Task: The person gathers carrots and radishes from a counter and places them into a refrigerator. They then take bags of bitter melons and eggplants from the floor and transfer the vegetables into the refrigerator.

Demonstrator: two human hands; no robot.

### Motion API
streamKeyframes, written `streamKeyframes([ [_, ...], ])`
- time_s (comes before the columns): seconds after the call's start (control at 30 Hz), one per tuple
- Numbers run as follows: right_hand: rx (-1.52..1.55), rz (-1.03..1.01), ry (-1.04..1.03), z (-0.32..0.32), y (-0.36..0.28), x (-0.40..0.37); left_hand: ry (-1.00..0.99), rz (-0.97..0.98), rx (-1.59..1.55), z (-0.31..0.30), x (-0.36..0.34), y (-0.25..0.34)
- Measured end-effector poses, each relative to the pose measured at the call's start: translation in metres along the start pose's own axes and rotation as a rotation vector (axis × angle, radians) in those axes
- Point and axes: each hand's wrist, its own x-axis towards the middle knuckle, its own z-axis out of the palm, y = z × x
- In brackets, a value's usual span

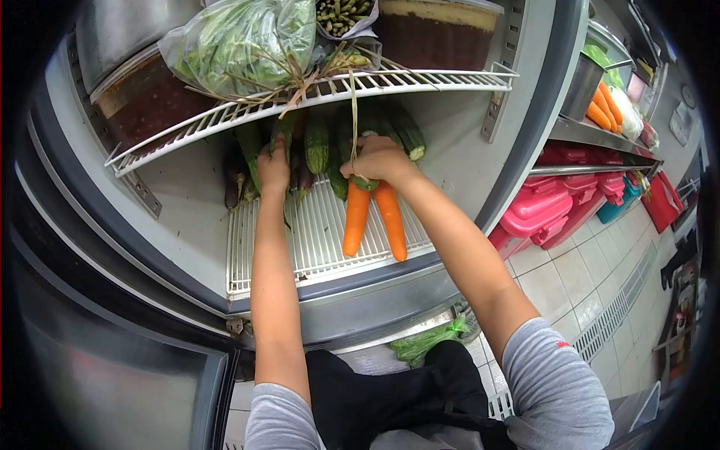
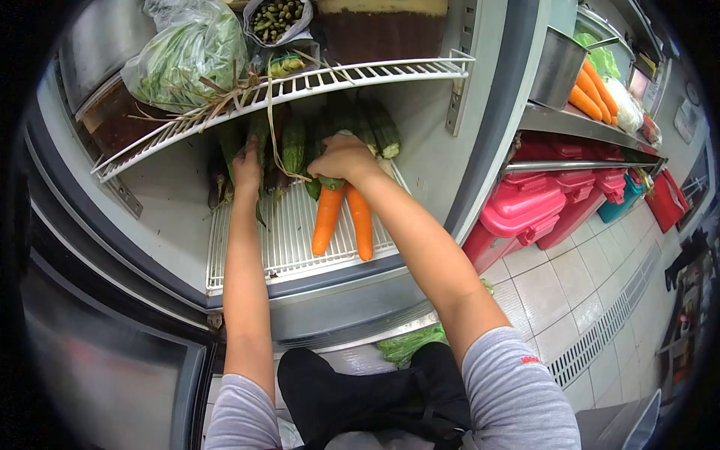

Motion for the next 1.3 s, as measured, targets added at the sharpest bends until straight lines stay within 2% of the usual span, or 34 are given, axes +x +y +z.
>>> streamKeyframes([
  [0.03,-0.002,0.006,-0.005,0.004,-0.001,0.004,0.049,0.027,-0.027,0.003,0.002,-0.002],
  [0.13,-0.189,0.064,-0.074,0.012,-0.009,0.009,-0.022,0.062,0.043,-0.001,0.000,-0.002],
  [0.23,-0.230,0.109,-0.183,-0.001,-0.012,0.001,-0.020,0.052,0.017,-0.001,-0.003,-0.004],
  [0.27,-0.168,0.040,-0.094,0.006,0.004,0.001,-0.019,0.050,0.019,-0.002,-0.003,-0.004],
  [0.3,-0.170,0.035,-0.093,-0.002,0.006,-0.009,-0.015,0.037,0.009,-0.001,-0.002,-0.005],
  [0.37,-0.351,0.089,-0.287,-0.017,0.006,-0.042,-0.001,0.022,-0.007,0.000,-0.001,-0.005],
  [0.47,-0.418,-0.083,-0.352,0.011,0.022,-0.075,0.043,0.003,0.013,0.001,0.001,-0.005],
  [0.53,-0.380,0.259,-0.221,0.021,-0.024,-0.104,-0.002,-0.002,-0.010,0.001,0.002,-0.008],
  [0.57,-0.376,0.264,-0.222,0.036,-0.030,-0.105,-0.007,-0.003,-0.008,0.001,0.002,-0.010],
  [0.63,-0.439,0.309,0.080,0.066,-0.029,-0.102,0.036,0.021,0.042,0.002,0.005,-0.017],
  [0.67,-0.447,0.306,0.108,0.072,-0.023,-0.099,0.027,0.023,0.050,0.001,0.007,-0.021],
  [0.7,-0.440,0.310,0.110,0.069,-0.013,-0.095,0.027,0.023,0.039,0.001,0.011,-0.025],
  [0.77,-0.289,0.259,-0.027,0.058,0.013,-0.091,0.023,0.021,0.026,0.001,0.004,-0.014],
  [0.83,-0.273,0.207,-0.020,0.059,0.031,-0.092,-0.009,0.055,0.227,-0.001,-0.013,0.022],
  [0.87,-0.258,0.153,-0.015,0.059,0.038,-0.091,-0.007,0.067,0.221,0.009,-0.009,0.025],
  [0.93,-0.273,0.141,-0.011,0.056,0.037,-0.092,-0.052,0.346,0.287,0.034,-0.002,0.029],
  [0.97,-0.287,0.132,-0.020,0.057,0.035,-0.094,0.019,0.430,0.375,0.053,-0.006,0.036],
  [1.0,-0.286,0.134,-0.019,0.060,0.035,-0.095,-0.105,0.381,0.454,0.068,-0.008,0.057],
  [1.03,-0.292,0.133,0.015,0.063,0.036,-0.095,-0.155,0.416,0.681,0.090,-0.006,0.062],
  [1.07,-0.297,0.133,0.049,0.064,0.036,-0.096,-0.251,0.189,0.698,0.094,-0.025,0.105],
  [1.1,-0.295,0.135,0.051,0.060,0.035,-0.098,-0.253,0.191,0.698,0.107,-0.028,0.105],
  [1.17,-0.170,0.188,-0.102,0.047,0.032,-0.101,-0.366,0.255,0.659,0.140,-0.024,0.092],
  [1.3,-0.274,0.042,-0.022,0.053,0.050,-0.098,-0.398,0.306,0.597,0.145,-0.019,0.070],
])
